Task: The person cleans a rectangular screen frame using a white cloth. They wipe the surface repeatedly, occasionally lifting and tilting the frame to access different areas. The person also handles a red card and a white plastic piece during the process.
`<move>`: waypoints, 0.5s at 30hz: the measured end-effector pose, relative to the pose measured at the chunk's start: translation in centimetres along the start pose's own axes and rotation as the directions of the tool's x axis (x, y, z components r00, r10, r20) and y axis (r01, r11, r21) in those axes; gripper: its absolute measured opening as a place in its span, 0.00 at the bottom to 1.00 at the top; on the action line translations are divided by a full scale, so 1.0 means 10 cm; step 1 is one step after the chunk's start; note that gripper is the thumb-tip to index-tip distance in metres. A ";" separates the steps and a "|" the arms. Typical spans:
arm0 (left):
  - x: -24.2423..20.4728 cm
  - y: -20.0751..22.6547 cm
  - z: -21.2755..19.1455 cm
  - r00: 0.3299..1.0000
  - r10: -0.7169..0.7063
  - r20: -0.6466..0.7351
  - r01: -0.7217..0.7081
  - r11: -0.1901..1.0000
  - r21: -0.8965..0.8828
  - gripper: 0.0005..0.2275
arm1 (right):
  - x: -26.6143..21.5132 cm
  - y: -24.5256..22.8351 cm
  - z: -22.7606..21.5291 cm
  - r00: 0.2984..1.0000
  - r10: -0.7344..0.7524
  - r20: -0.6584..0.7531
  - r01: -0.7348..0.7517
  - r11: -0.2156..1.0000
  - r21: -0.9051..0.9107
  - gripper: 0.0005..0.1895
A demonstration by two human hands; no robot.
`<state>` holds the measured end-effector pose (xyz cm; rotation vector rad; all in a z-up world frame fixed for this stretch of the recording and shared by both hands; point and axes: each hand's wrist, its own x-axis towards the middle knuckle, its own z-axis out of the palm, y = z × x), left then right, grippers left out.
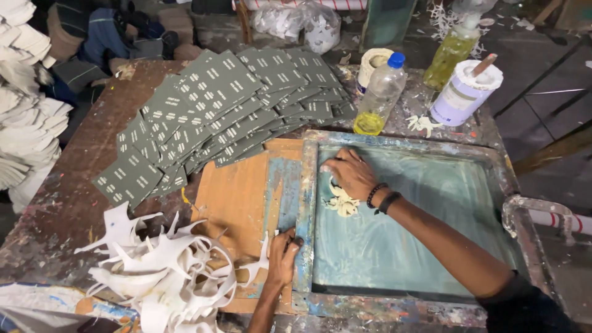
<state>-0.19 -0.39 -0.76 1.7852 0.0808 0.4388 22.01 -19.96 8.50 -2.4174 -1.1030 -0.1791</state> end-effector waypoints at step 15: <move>0.13 0.40 -0.09 0.990 -0.087 0.111 0.089 0.996 -0.008 0.21 | -0.10 -0.14 -0.06 0.998 -0.038 0.041 0.041 0.994 -0.097 0.09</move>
